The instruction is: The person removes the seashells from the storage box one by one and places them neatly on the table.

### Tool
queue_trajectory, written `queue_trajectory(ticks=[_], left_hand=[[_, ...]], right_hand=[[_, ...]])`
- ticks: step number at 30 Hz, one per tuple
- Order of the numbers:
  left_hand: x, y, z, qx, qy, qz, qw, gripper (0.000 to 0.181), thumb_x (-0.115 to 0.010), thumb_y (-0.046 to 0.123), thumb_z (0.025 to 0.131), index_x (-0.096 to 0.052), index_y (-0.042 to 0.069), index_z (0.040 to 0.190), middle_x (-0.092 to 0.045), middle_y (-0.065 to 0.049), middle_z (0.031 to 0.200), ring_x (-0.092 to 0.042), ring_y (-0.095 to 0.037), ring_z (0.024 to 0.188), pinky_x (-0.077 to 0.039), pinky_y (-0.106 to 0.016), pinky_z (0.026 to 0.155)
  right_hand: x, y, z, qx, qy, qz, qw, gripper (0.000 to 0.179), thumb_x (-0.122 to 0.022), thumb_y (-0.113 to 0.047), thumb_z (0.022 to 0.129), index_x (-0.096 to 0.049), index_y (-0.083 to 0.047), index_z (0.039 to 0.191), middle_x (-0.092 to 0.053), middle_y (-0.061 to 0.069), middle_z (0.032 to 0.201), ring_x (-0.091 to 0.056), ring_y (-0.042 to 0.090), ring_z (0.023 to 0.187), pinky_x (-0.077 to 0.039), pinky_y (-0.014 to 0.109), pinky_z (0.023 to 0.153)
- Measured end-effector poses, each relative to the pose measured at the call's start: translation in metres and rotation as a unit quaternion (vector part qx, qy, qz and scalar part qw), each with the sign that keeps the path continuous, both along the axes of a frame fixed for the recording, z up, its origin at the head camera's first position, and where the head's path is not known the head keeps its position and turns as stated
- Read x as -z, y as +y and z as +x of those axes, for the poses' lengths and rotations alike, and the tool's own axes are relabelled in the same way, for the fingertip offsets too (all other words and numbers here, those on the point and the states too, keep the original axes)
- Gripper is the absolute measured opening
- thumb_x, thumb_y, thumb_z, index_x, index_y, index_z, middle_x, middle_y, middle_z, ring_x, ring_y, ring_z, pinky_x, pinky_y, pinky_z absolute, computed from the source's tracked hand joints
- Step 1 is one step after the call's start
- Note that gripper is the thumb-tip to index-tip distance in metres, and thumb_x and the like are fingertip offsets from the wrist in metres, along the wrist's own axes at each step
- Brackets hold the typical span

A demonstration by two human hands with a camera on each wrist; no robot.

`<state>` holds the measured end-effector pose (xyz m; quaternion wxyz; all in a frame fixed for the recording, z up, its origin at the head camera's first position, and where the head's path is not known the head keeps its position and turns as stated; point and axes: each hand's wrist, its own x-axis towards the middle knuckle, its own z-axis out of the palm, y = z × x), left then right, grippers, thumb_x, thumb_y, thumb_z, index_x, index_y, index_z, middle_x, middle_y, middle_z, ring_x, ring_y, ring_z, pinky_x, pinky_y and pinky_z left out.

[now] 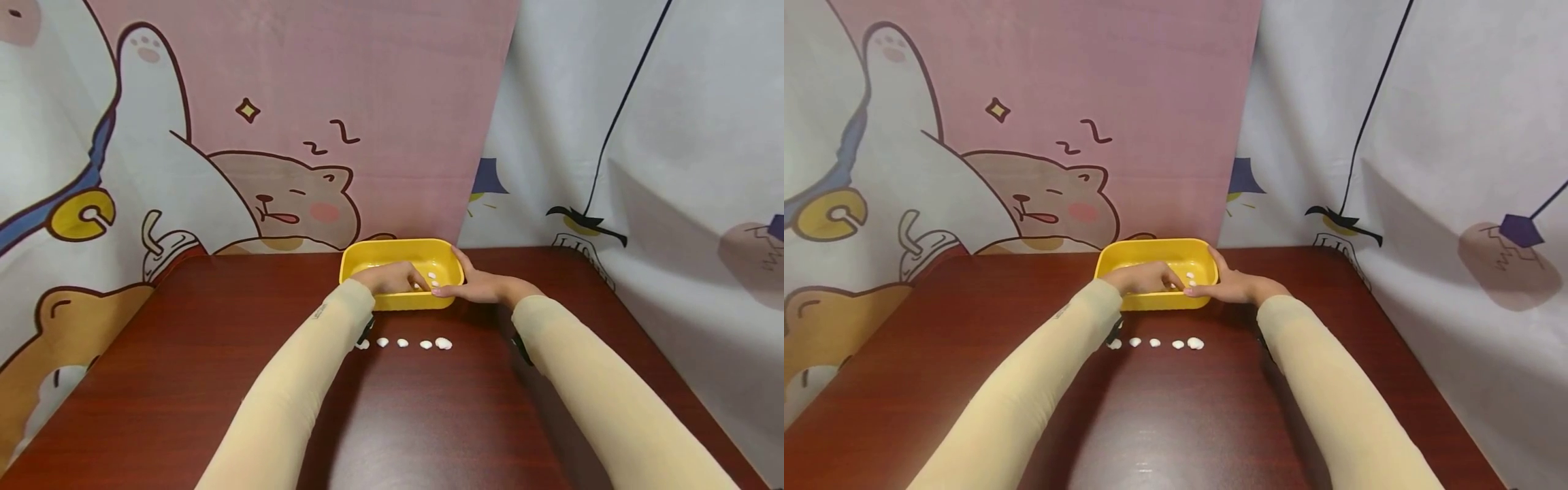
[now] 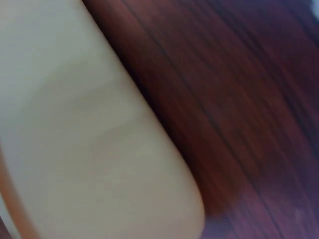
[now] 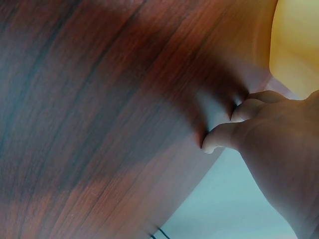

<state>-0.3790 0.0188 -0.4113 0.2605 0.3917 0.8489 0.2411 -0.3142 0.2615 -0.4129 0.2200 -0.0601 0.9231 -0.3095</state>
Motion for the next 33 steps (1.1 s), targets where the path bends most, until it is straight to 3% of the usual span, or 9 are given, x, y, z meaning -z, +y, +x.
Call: queue_trajectory(ticks=[3, 8, 11, 13, 15, 18, 22, 27, 33], left_hand=[[-0.003, 0.006, 0.003, 0.008, 0.004, -0.004, 1.0, 0.04, -0.063, 0.006, 0.101, -0.073, 0.017, 0.138, -0.075, -0.004, 0.12, -0.056, -0.018, 0.086, -0.047, -0.027, 0.079], [-0.004, 0.018, 0.006, 0.015, 0.018, -0.026, 0.9994, 0.043, -0.057, 0.007, 0.103, -0.069, 0.016, 0.143, -0.071, -0.001, 0.136, -0.061, -0.019, 0.111, -0.048, -0.031, 0.1], [-0.004, 0.026, 0.004, 0.018, 0.012, -0.022, 0.9995, 0.036, -0.057, 0.007, 0.103, -0.07, 0.012, 0.136, -0.07, -0.002, 0.111, -0.059, -0.016, 0.097, -0.048, -0.027, 0.09], [-0.003, 0.029, 0.002, 0.015, 0.005, -0.013, 0.9998, 0.029, -0.059, 0.007, 0.101, -0.071, 0.01, 0.127, -0.062, -0.001, 0.093, -0.053, -0.014, 0.083, -0.044, -0.025, 0.078], [-0.001, 0.028, -0.002, 0.001, 0.0, -0.001, 1.0, 0.02, -0.061, 0.007, 0.1, -0.07, 0.009, 0.118, -0.053, 0.0, 0.083, -0.047, -0.013, 0.073, -0.04, -0.024, 0.069], [0.003, 0.023, -0.007, -0.043, 0.008, 0.018, 0.9989, 0.016, -0.069, 0.007, 0.097, -0.067, 0.007, 0.113, -0.052, 0.001, 0.083, -0.046, -0.012, 0.07, -0.041, -0.023, 0.066], [0.007, 0.014, -0.011, -0.092, 0.028, 0.023, 0.9952, 0.031, -0.076, 0.01, 0.095, -0.064, 0.007, 0.124, -0.057, -0.004, 0.095, -0.05, -0.016, 0.076, -0.045, -0.026, 0.072], [0.007, 0.011, -0.012, -0.102, 0.035, 0.006, 0.9941, 0.032, -0.078, 0.013, 0.096, -0.069, 0.01, 0.126, -0.063, -0.008, 0.112, -0.053, -0.02, 0.088, -0.045, -0.029, 0.082], [0.006, 0.01, -0.009, -0.114, 0.033, 0.005, 0.9929, 0.019, -0.08, 0.016, 0.096, -0.077, 0.012, 0.114, -0.065, -0.004, 0.102, -0.054, -0.019, 0.088, -0.045, -0.029, 0.081]], right_hand=[[-0.001, 0.001, 0.002, 0.001, -0.002, -0.003, 1.0, 0.127, -0.062, -0.079, 0.089, 0.027, -0.032, 0.166, -0.001, 0.024, 0.177, -0.021, 0.046, 0.161, -0.021, 0.068, 0.129], [0.0, 0.001, 0.004, 0.0, -0.012, -0.008, 0.9999, 0.127, -0.063, -0.08, 0.088, 0.027, -0.032, 0.166, -0.001, 0.023, 0.177, -0.021, 0.045, 0.161, -0.021, 0.068, 0.129], [0.001, 0.002, 0.005, 0.001, -0.007, -0.007, 1.0, 0.129, -0.062, -0.082, 0.087, 0.027, -0.033, 0.166, 0.0, 0.023, 0.177, -0.019, 0.045, 0.162, -0.021, 0.067, 0.129], [0.0, 0.003, 0.004, 0.002, -0.003, -0.006, 1.0, 0.13, -0.062, -0.084, 0.086, 0.027, -0.034, 0.165, 0.0, 0.023, 0.177, -0.019, 0.045, 0.162, -0.021, 0.067, 0.129], [-0.001, 0.003, 0.004, 0.001, -0.002, -0.006, 1.0, 0.129, -0.062, -0.083, 0.086, 0.027, -0.034, 0.165, 0.0, 0.024, 0.177, -0.019, 0.045, 0.162, -0.021, 0.066, 0.13], [-0.002, 0.003, 0.004, 0.003, -0.003, -0.008, 1.0, 0.127, -0.062, -0.08, 0.088, 0.027, -0.034, 0.165, -0.001, 0.024, 0.177, -0.02, 0.045, 0.162, -0.021, 0.066, 0.13], [-0.003, 0.0, 0.004, 0.005, 0.0, -0.009, 0.9999, 0.127, -0.064, -0.079, 0.088, 0.026, -0.033, 0.166, -0.003, 0.023, 0.177, -0.021, 0.044, 0.162, -0.022, 0.065, 0.13], [-0.002, 0.0, 0.004, 0.01, 0.0, -0.01, 0.9999, 0.127, -0.064, -0.079, 0.088, 0.026, -0.033, 0.166, -0.004, 0.023, 0.177, -0.021, 0.044, 0.162, -0.022, 0.065, 0.13], [-0.001, 0.001, 0.006, 0.012, -0.002, -0.012, 0.9999, 0.122, -0.063, -0.074, 0.092, 0.026, -0.033, 0.166, -0.005, 0.024, 0.176, -0.021, 0.045, 0.161, -0.021, 0.066, 0.13]])
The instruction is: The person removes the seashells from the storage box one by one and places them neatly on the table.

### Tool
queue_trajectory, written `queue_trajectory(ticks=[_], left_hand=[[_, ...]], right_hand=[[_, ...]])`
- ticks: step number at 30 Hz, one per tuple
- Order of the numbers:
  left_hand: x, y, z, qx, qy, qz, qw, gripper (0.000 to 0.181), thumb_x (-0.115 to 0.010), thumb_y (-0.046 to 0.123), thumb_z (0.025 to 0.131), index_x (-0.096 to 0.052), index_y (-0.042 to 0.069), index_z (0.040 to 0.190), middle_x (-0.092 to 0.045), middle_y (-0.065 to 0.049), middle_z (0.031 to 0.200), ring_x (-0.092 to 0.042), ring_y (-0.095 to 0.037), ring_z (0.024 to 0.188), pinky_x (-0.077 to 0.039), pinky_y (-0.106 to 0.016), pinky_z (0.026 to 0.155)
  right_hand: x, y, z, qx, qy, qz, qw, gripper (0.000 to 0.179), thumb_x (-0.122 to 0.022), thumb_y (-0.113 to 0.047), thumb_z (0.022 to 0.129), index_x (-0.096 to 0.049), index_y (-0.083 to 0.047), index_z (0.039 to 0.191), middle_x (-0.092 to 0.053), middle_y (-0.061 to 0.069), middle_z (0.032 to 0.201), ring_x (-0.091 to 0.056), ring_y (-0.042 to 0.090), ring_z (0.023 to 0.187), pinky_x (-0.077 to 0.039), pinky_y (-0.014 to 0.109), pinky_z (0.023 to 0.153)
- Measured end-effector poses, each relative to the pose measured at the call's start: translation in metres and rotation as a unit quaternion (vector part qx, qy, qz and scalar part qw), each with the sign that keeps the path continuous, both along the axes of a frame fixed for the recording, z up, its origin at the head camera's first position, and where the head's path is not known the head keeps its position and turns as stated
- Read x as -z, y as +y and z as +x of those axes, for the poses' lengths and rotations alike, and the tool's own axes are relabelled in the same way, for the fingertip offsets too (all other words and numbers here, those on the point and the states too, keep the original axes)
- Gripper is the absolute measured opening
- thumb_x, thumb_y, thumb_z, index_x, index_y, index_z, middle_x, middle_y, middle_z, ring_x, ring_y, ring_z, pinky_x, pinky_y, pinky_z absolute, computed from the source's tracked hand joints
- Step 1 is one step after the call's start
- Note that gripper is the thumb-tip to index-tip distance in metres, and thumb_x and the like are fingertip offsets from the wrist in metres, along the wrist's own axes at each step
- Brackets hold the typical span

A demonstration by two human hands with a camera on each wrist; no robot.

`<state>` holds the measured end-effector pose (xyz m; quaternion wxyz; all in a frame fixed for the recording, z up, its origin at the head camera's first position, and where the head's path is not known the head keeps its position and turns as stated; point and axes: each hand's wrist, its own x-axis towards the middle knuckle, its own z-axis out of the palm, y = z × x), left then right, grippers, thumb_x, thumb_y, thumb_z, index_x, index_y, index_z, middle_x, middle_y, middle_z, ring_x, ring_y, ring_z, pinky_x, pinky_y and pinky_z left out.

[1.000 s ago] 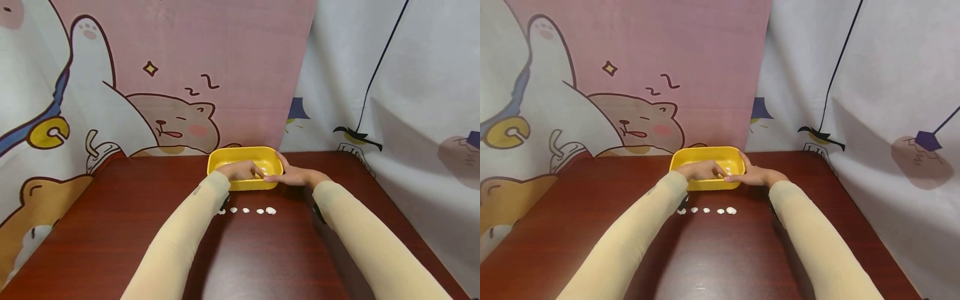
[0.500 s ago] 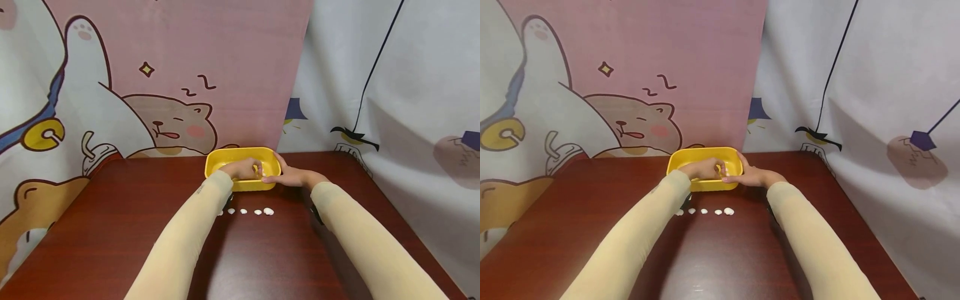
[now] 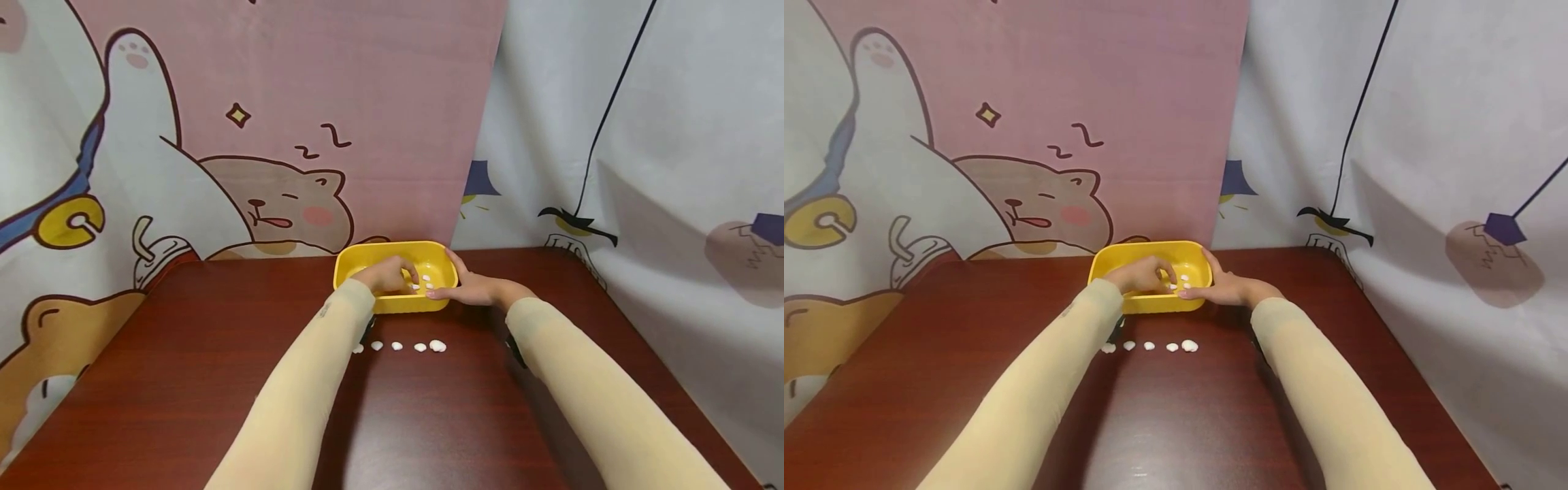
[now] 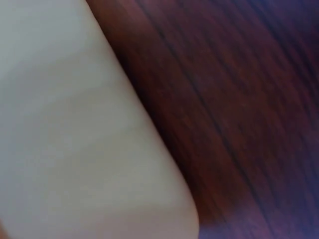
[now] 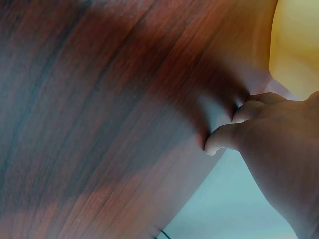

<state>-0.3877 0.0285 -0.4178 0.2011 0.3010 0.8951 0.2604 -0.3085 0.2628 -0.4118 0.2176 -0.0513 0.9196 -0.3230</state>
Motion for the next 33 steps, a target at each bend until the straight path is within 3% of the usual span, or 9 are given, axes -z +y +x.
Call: queue_trajectory(ticks=[6, 14, 24, 29, 33], left_hand=[[0.0018, -0.0025, 0.0038, 0.006, 0.007, 0.0, 1.0, 0.015, -0.077, 0.017, 0.098, -0.078, 0.012, 0.112, -0.066, -0.002, 0.098, -0.054, -0.018, 0.085, -0.046, -0.027, 0.078], [0.0022, -0.003, 0.0047, -0.011, -0.013, 0.012, 0.9998, 0.012, -0.077, 0.018, 0.098, -0.077, 0.011, 0.108, -0.064, -0.002, 0.094, -0.054, -0.018, 0.084, -0.046, -0.027, 0.077], [-0.0016, -0.0038, 0.0088, -0.014, -0.006, 0.01, 0.9998, 0.015, -0.077, 0.02, 0.099, -0.077, 0.009, 0.11, -0.062, -0.001, 0.089, -0.053, -0.017, 0.081, -0.045, -0.025, 0.073], [-0.0028, -0.0009, 0.0072, 0.002, -0.002, 0.018, 0.9998, 0.015, -0.077, 0.02, 0.099, -0.077, 0.01, 0.109, -0.064, -0.002, 0.092, -0.054, -0.017, 0.082, -0.046, -0.025, 0.074], [-0.0074, 0.0017, 0.0063, 0.026, 0.024, 0.018, 0.9992, 0.014, -0.077, 0.02, 0.099, -0.076, 0.01, 0.108, -0.062, 0.0, 0.086, -0.053, -0.015, 0.076, -0.045, -0.024, 0.071]], right_hand=[[0.0023, -0.0004, -0.0004, 0.001, -0.003, 0.002, 1.0, 0.121, -0.062, -0.071, 0.094, 0.026, -0.033, 0.166, -0.006, 0.025, 0.176, -0.022, 0.046, 0.161, -0.021, 0.067, 0.13], [0.0053, 0.0, -0.0012, 0.002, -0.003, -0.006, 1.0, 0.122, -0.063, -0.073, 0.093, 0.026, -0.033, 0.166, -0.005, 0.024, 0.177, -0.021, 0.045, 0.161, -0.02, 0.067, 0.13], [0.0042, -0.0006, -0.0014, 0.002, -0.001, -0.006, 1.0, 0.124, -0.063, -0.076, 0.091, 0.026, -0.034, 0.166, -0.006, 0.025, 0.176, -0.02, 0.045, 0.161, -0.02, 0.067, 0.13], [0.0024, 0.0005, -0.0024, 0.001, 0.001, -0.002, 1.0, 0.124, -0.063, -0.077, 0.09, 0.026, -0.034, 0.166, -0.006, 0.026, 0.176, -0.019, 0.046, 0.161, -0.02, 0.067, 0.13], [0.0004, -0.0001, -0.0006, -0.002, 0.0, 0.0, 1.0, 0.121, -0.062, -0.073, 0.093, 0.027, -0.034, 0.166, -0.004, 0.026, 0.177, -0.018, 0.047, 0.162, -0.02, 0.067, 0.13]])
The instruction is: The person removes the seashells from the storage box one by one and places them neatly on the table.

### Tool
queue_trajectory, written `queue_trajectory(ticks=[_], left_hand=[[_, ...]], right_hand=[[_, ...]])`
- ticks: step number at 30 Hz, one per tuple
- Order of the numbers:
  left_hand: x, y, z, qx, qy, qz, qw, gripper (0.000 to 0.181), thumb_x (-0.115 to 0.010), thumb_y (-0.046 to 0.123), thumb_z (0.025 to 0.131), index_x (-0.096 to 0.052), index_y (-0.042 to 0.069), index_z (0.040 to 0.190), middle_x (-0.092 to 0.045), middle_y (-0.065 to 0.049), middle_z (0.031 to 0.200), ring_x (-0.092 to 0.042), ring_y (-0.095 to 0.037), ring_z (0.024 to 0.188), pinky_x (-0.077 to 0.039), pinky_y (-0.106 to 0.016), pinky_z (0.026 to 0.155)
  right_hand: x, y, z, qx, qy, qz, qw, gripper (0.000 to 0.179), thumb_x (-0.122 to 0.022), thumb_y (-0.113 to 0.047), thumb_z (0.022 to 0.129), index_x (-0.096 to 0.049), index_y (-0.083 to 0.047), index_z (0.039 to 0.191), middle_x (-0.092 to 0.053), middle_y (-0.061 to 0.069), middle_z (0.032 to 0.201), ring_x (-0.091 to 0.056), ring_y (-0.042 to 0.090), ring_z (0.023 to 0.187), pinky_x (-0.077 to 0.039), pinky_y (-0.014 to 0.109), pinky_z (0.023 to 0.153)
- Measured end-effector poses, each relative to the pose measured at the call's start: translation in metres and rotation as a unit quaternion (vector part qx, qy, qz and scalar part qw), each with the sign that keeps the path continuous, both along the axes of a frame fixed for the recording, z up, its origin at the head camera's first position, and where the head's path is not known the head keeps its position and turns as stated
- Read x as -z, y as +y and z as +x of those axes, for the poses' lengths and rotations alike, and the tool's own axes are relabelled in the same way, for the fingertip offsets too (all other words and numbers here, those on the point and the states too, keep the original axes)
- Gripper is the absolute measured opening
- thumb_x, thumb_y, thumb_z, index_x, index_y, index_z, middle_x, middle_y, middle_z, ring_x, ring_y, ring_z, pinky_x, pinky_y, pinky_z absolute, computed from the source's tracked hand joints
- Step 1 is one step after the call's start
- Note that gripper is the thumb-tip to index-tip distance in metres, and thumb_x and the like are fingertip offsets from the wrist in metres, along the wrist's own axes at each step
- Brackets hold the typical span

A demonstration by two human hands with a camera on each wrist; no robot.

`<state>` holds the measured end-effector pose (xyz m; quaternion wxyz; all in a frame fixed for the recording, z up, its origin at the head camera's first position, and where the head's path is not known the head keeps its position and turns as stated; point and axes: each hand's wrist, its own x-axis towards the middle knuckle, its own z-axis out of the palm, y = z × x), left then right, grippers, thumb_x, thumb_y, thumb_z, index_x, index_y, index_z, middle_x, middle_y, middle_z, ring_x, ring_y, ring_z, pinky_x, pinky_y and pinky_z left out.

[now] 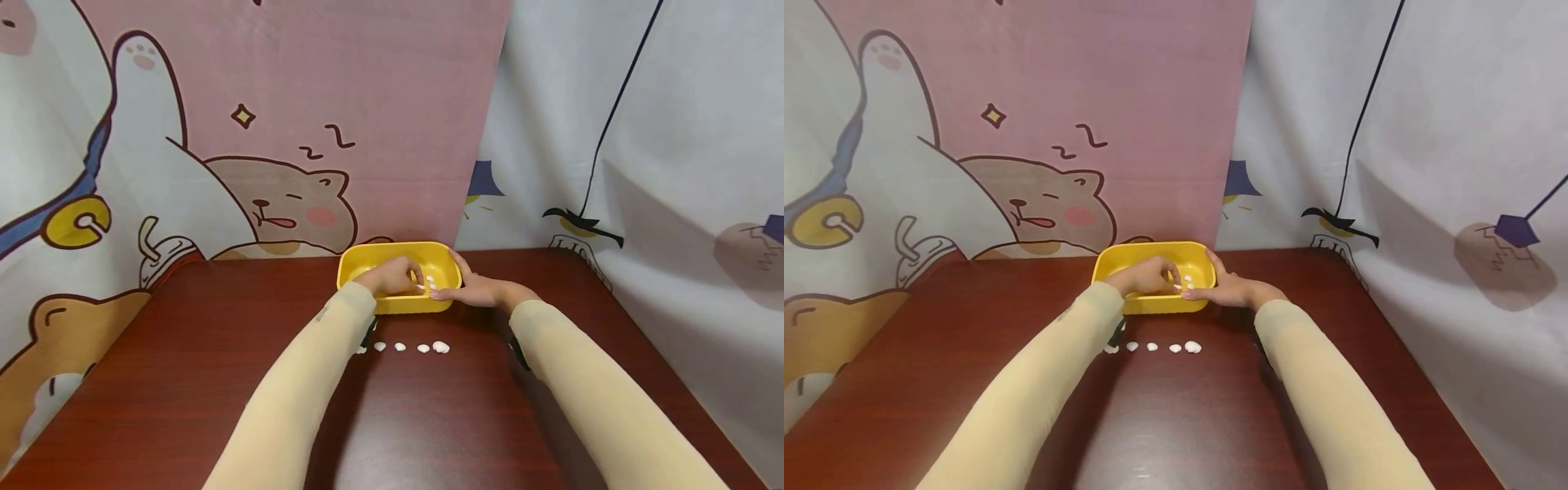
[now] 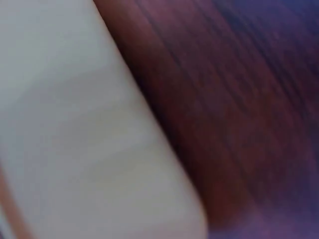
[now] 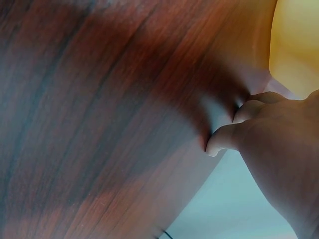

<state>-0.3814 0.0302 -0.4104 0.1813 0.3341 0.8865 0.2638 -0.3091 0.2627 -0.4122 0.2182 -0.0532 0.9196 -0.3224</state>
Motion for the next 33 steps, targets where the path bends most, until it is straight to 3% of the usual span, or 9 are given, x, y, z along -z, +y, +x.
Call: queue_trajectory(ticks=[5, 8, 12, 17, 22, 29, 33], left_hand=[[-0.024, 0.0, 0.004, 0.013, 0.055, 0.003, 0.9984, 0.015, -0.078, 0.021, 0.098, -0.075, 0.011, 0.109, -0.055, 0.0, 0.076, -0.049, -0.013, 0.067, -0.042, -0.024, 0.065], [-0.043, -0.004, 0.011, 0.017, 0.076, 0.003, 0.997, 0.015, -0.078, 0.021, 0.098, -0.075, 0.012, 0.11, -0.054, -0.001, 0.073, -0.047, -0.014, 0.066, -0.041, -0.026, 0.064], [-0.062, -0.013, 0.028, 0.03, 0.089, -0.017, 0.9955, 0.016, -0.078, 0.024, 0.099, -0.075, 0.014, 0.11, -0.056, -0.001, 0.075, -0.049, -0.014, 0.068, -0.043, -0.026, 0.065], [-0.071, -0.025, 0.05, 0.051, 0.096, -0.022, 0.9938, 0.015, -0.079, 0.026, 0.098, -0.075, 0.016, 0.109, -0.055, 0.001, 0.072, -0.048, -0.012, 0.064, -0.041, -0.025, 0.062], [-0.068, -0.035, 0.073, 0.051, 0.088, 0.016, 0.9947, 0.015, -0.082, 0.024, 0.096, -0.074, 0.015, 0.105, -0.05, 0.003, 0.066, -0.044, -0.011, 0.058, -0.037, -0.025, 0.058], [-0.042, -0.064, 0.104, 0.064, 0.058, 0.036, 0.9956, 0.013, -0.085, 0.02, 0.092, -0.074, 0.015, 0.098, -0.049, 0.007, 0.065, -0.045, -0.007, 0.062, -0.038, -0.022, 0.062], [-0.033, -0.083, 0.112, 0.058, 0.036, 0.039, 0.9969, 0.011, -0.084, 0.017, 0.092, -0.074, 0.015, 0.097, -0.047, 0.007, 0.064, -0.045, -0.006, 0.06, -0.038, -0.021, 0.06]], right_hand=[[-0.002, -0.001, 0.001, -0.001, -0.001, -0.004, 1.0, 0.122, -0.063, -0.074, 0.093, 0.027, -0.034, 0.166, -0.005, 0.026, 0.177, -0.017, 0.046, 0.163, -0.02, 0.068, 0.129], [-0.002, -0.001, 0.001, 0.0, -0.001, -0.008, 1.0, 0.123, -0.063, -0.074, 0.092, 0.026, -0.033, 0.166, -0.005, 0.026, 0.176, -0.016, 0.047, 0.163, -0.019, 0.068, 0.129], [-0.001, -0.001, 0.0, -0.003, -0.005, -0.011, 0.9999, 0.123, -0.062, -0.074, 0.093, 0.028, -0.031, 0.165, -0.001, 0.026, 0.177, -0.014, 0.047, 0.163, -0.018, 0.069, 0.129], [0.001, -0.001, 0.0, -0.004, -0.001, -0.014, 0.9999, 0.125, -0.062, -0.075, 0.092, 0.029, -0.03, 0.165, -0.002, 0.026, 0.176, -0.018, 0.047, 0.161, -0.02, 0.069, 0.129], [0.003, 0.002, 0.0, -0.004, 0.005, -0.023, 0.9997, 0.127, -0.064, -0.075, 0.091, 0.027, -0.029, 0.166, -0.004, 0.025, 0.176, -0.021, 0.045, 0.16, -0.02, 0.068, 0.129], [0.002, 0.001, -0.001, -0.002, -0.008, -0.022, 0.9997, 0.13, -0.065, -0.078, 0.088, 0.027, -0.03, 0.166, -0.006, 0.023, 0.176, -0.02, 0.044, 0.16, -0.019, 0.068, 0.13], [0.003, 0.001, -0.002, 0.0, -0.008, -0.025, 0.9997, 0.132, -0.066, -0.08, 0.086, 0.027, -0.031, 0.166, -0.006, 0.023, 0.176, -0.018, 0.043, 0.161, -0.019, 0.068, 0.129]])
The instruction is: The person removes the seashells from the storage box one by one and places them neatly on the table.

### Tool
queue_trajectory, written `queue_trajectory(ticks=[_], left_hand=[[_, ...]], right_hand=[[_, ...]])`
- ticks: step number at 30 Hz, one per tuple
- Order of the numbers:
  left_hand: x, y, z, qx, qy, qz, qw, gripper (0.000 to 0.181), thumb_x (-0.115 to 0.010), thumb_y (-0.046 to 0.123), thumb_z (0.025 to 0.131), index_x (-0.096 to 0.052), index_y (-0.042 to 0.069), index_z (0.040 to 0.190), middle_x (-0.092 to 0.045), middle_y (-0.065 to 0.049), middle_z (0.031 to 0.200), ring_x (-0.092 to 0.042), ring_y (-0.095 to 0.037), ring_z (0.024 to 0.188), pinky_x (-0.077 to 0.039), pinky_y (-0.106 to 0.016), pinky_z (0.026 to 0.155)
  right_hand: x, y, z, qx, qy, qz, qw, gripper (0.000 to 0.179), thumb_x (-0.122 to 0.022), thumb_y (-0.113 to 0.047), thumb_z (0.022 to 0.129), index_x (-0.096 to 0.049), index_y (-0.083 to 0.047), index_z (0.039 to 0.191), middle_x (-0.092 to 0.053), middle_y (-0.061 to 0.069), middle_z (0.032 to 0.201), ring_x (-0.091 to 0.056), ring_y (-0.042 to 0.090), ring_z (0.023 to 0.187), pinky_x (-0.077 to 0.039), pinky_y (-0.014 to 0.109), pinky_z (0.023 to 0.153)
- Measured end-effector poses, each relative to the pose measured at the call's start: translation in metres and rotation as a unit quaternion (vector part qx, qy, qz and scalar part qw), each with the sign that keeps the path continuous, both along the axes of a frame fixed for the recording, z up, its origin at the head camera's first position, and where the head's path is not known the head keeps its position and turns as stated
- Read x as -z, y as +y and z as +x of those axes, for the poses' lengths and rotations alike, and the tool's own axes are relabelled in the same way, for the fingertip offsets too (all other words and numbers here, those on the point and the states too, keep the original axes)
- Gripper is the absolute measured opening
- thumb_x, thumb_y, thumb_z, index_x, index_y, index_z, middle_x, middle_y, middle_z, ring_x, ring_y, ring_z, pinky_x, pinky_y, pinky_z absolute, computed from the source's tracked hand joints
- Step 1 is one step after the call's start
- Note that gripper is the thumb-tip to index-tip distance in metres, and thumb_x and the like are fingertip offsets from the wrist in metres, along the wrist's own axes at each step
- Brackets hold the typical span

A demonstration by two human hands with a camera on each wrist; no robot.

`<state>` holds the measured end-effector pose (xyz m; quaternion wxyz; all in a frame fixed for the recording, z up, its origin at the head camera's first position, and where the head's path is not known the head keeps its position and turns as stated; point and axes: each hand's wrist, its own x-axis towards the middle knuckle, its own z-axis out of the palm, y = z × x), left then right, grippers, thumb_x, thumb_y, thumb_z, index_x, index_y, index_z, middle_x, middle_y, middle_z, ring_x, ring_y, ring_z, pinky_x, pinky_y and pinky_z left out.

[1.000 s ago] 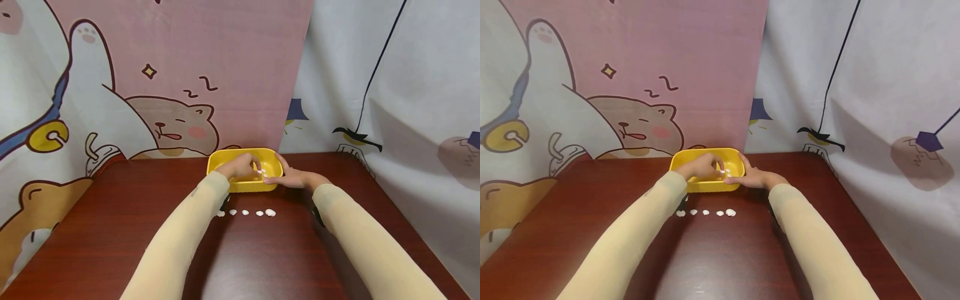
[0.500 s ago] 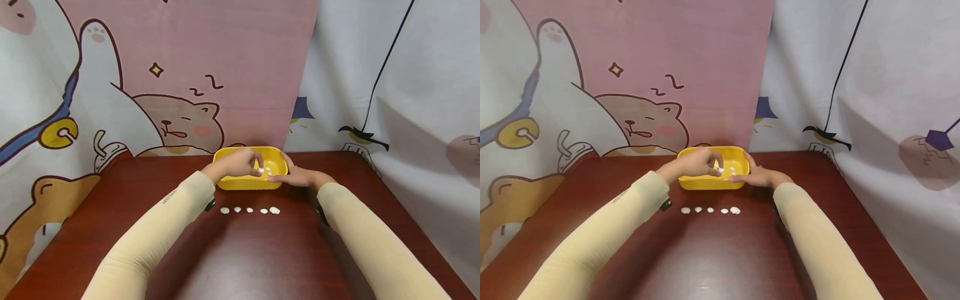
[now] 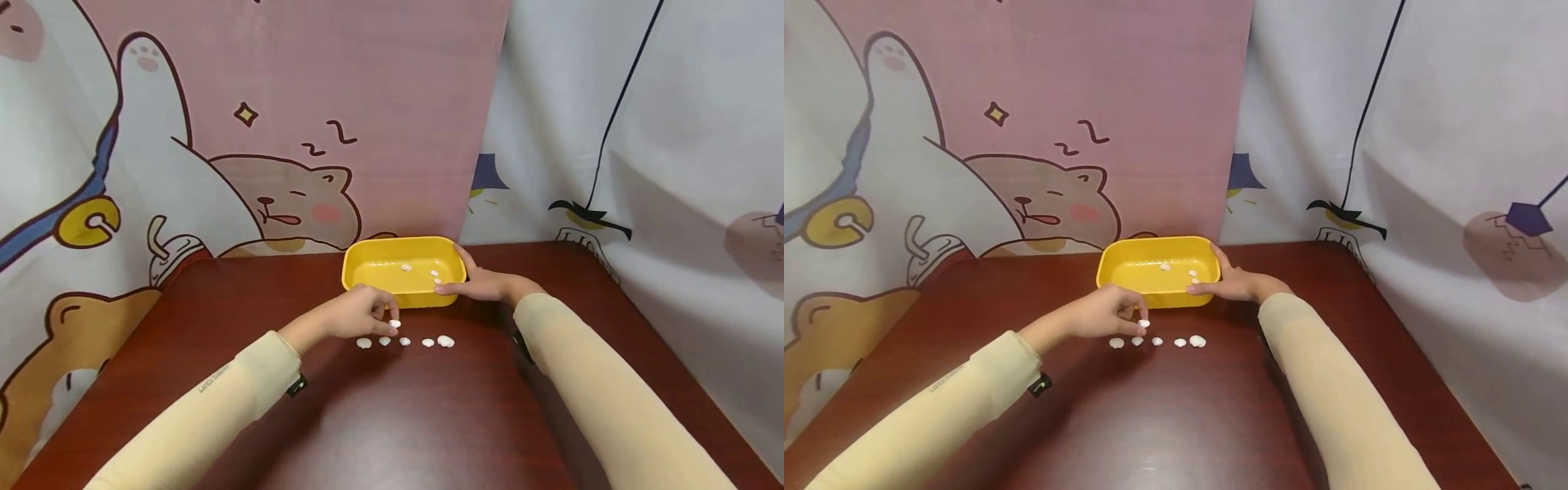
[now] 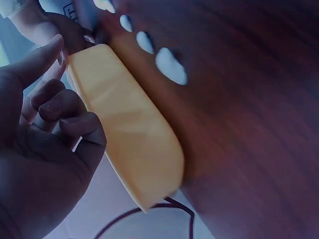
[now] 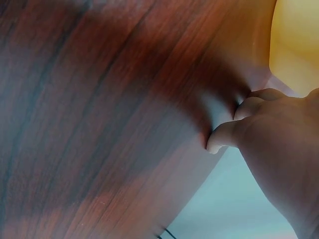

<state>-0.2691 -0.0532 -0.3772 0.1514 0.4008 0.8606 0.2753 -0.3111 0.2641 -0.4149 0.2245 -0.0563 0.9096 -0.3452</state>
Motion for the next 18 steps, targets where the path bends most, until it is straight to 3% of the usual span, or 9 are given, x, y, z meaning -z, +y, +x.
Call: queue_trajectory(ticks=[4, 8, 18], left_hand=[[0.004, -0.017, 0.004, -0.009, -0.024, 0.01, 0.9996, 0.01, -0.084, 0.016, 0.093, -0.074, 0.015, 0.096, -0.046, 0.006, 0.063, -0.043, -0.006, 0.057, -0.036, -0.02, 0.057], [0.006, -0.028, 0.01, -0.004, -0.027, 0.002, 0.9996, 0.011, -0.084, 0.018, 0.092, -0.074, 0.017, 0.096, -0.046, 0.008, 0.064, -0.04, -0.006, 0.059, -0.033, -0.021, 0.057], [0.011, -0.04, 0.029, 0.002, -0.039, -0.004, 0.9992, 0.013, -0.085, 0.015, 0.091, -0.074, 0.017, 0.098, -0.053, 0.01, 0.071, -0.043, -0.002, 0.064, -0.037, -0.019, 0.061]], right_hand=[[0.0, 0.0, -0.001, -0.001, 0.002, 0.001, 1.0, 0.133, -0.067, -0.081, 0.085, 0.027, -0.033, 0.166, -0.005, 0.023, 0.177, -0.017, 0.044, 0.162, -0.018, 0.069, 0.129], [0.001, 0.0, -0.001, -0.002, 0.003, 0.003, 1.0, 0.134, -0.067, -0.081, 0.084, 0.027, -0.033, 0.166, -0.007, 0.024, 0.176, -0.018, 0.044, 0.162, -0.019, 0.069, 0.129], [-0.001, 0.002, -0.002, -0.002, 0.001, 0.016, 0.9999, 0.134, -0.066, -0.084, 0.083, 0.027, -0.034, 0.165, -0.004, 0.024, 0.177, -0.017, 0.045, 0.162, -0.019, 0.07, 0.129]])
